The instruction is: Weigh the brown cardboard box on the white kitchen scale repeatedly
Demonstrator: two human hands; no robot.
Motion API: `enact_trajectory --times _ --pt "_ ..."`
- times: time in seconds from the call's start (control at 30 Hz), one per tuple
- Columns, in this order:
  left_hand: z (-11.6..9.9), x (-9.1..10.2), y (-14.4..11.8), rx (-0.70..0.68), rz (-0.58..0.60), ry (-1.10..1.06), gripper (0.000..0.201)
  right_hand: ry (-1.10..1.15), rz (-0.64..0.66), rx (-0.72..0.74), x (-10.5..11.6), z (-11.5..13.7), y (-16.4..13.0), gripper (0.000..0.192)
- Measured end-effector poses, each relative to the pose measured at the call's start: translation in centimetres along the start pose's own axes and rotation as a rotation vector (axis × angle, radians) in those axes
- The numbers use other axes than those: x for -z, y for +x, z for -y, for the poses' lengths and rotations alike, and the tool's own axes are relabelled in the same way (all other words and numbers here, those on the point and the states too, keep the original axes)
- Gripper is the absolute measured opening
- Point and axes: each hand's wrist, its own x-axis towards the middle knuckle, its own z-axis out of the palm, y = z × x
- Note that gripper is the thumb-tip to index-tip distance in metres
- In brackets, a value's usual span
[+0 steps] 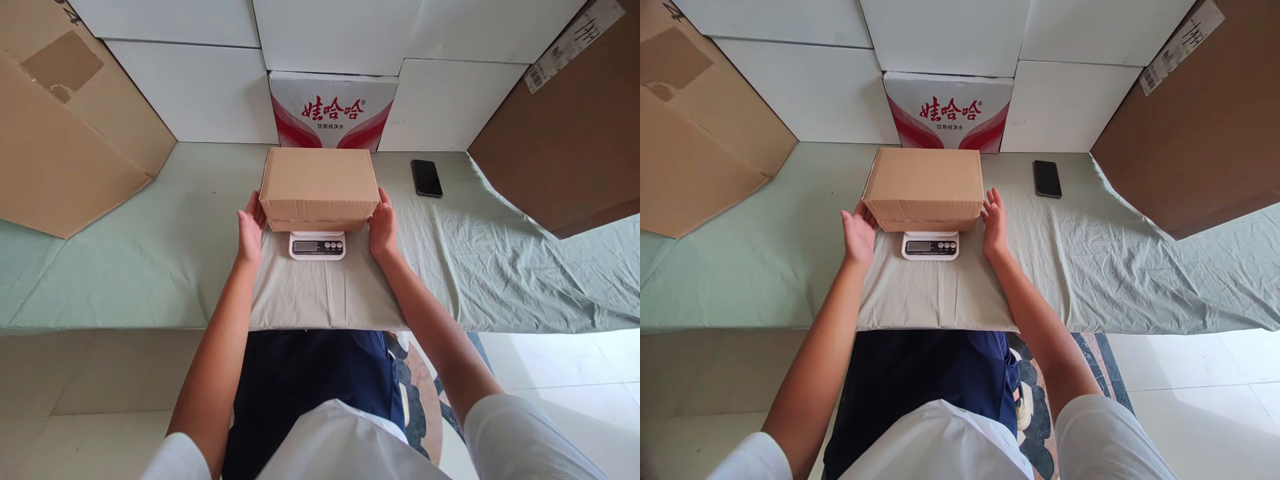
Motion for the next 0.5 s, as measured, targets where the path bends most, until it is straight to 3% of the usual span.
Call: enact_trajectory --times 0.17,0.5 --pt "-0.05 0.01 -0.08 -0.002 0.029 0.022 0.092 0.014 -0.007 -0.004 -0.22 0.32 -0.29 0.064" --pt "-0.02 -0.09 -0.02 -0.019 0.025 0.014 0.091 0.022 -0.003 -0.020 -0.64 0.83 -0.53 0.063"
